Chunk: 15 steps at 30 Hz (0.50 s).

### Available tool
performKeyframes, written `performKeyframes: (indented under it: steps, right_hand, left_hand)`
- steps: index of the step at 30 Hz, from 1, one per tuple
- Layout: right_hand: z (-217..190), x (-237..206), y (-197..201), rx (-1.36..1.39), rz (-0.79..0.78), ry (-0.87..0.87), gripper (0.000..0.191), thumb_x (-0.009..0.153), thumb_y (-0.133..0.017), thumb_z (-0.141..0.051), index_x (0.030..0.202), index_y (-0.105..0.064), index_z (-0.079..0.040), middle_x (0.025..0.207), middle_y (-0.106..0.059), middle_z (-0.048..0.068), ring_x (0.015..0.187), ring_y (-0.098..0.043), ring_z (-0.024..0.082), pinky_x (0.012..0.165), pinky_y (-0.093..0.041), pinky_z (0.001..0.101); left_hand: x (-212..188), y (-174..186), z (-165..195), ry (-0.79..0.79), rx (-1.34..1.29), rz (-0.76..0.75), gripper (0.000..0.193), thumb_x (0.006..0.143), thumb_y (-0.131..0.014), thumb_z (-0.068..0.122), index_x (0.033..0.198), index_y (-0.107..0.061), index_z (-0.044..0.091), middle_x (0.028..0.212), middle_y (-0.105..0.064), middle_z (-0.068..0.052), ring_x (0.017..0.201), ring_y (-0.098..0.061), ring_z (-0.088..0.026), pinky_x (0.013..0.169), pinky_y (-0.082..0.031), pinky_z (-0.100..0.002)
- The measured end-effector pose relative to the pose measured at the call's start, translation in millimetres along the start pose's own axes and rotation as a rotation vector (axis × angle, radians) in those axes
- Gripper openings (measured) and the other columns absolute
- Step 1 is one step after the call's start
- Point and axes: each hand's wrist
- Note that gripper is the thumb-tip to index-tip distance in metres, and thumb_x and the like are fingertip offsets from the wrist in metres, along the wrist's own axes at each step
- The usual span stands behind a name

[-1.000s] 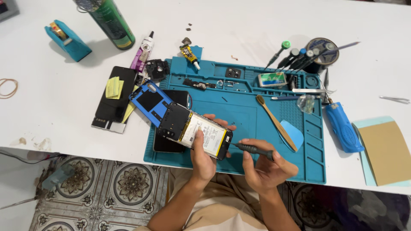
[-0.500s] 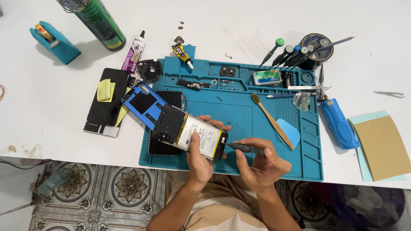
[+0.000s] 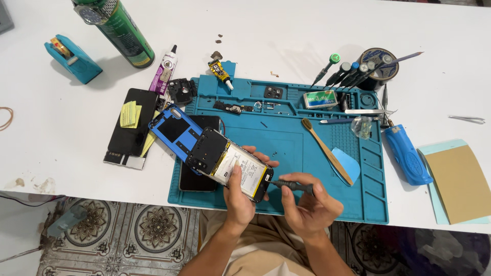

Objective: The person pries open the back cover of a smartphone, removes the back panel and pries the battery out of the phone body using a pry tool and a screwdriver on a repair mat. They hold the phone while working the tool along the battery edge to lift it from the adhesive.

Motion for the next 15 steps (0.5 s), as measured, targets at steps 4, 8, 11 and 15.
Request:
performKeyframes:
  steps: [4,8,11,15]
  right_hand:
    - [-1.7,1.3,0.3,0.018,-0.032,-0.006,0.072,0.093,-0.065,0.014,0.146,-0.031,-0.020,0.111,-0.064,0.025,0.096,-0.074,0.031,0.080,-0.067,0.0382]
    - [-1.0,2.1,0.5,0.002,0.013,0.052,0.078,0.087,-0.074,0.011,0.146,-0.037,-0.024,0.112,-0.059,0.020,0.094,-0.068,0.028,0.077,-0.064,0.0364]
    - [0.2,1.7,1.8,-0.006,0.029,0.042,0.079,0.086,-0.077,0.012,0.146,-0.040,-0.024,0.110,-0.061,0.019,0.091,-0.067,0.026,0.074,-0.061,0.0352]
    - [-0.2,1.9,1.8,0.012,0.027,0.027,0.080,0.085,-0.077,0.015,0.145,-0.040,-0.023,0.105,-0.063,0.017,0.088,-0.069,0.025,0.068,-0.062,0.0319]
  left_hand:
    - [-1.4,-0.2,0.0,0.004,0.038,-0.025,0.058,0.105,-0.036,0.045,0.143,-0.041,0.002,0.119,-0.062,-0.016,0.114,-0.069,-0.033,0.059,-0.056,-0.029]
    - [-1.1,-2.1,2.1,0.019,0.060,-0.018,0.058,0.104,-0.036,0.045,0.142,-0.042,0.002,0.118,-0.062,-0.016,0.112,-0.070,-0.032,0.058,-0.056,-0.029]
    - [0.2,-3.4,3.0,0.019,0.069,-0.002,0.059,0.103,-0.036,0.046,0.142,-0.042,0.002,0.117,-0.063,-0.016,0.110,-0.070,-0.032,0.051,-0.054,-0.028]
    - [0.2,-4.0,3.3,0.023,0.047,0.013,0.059,0.102,-0.036,0.046,0.141,-0.042,0.002,0.116,-0.062,-0.015,0.108,-0.071,-0.031,0.049,-0.052,-0.027]
Point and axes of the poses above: each hand's wrist, its own x-axis towards the middle knuckle, its own y-axis out of the back of the hand, z = x × y
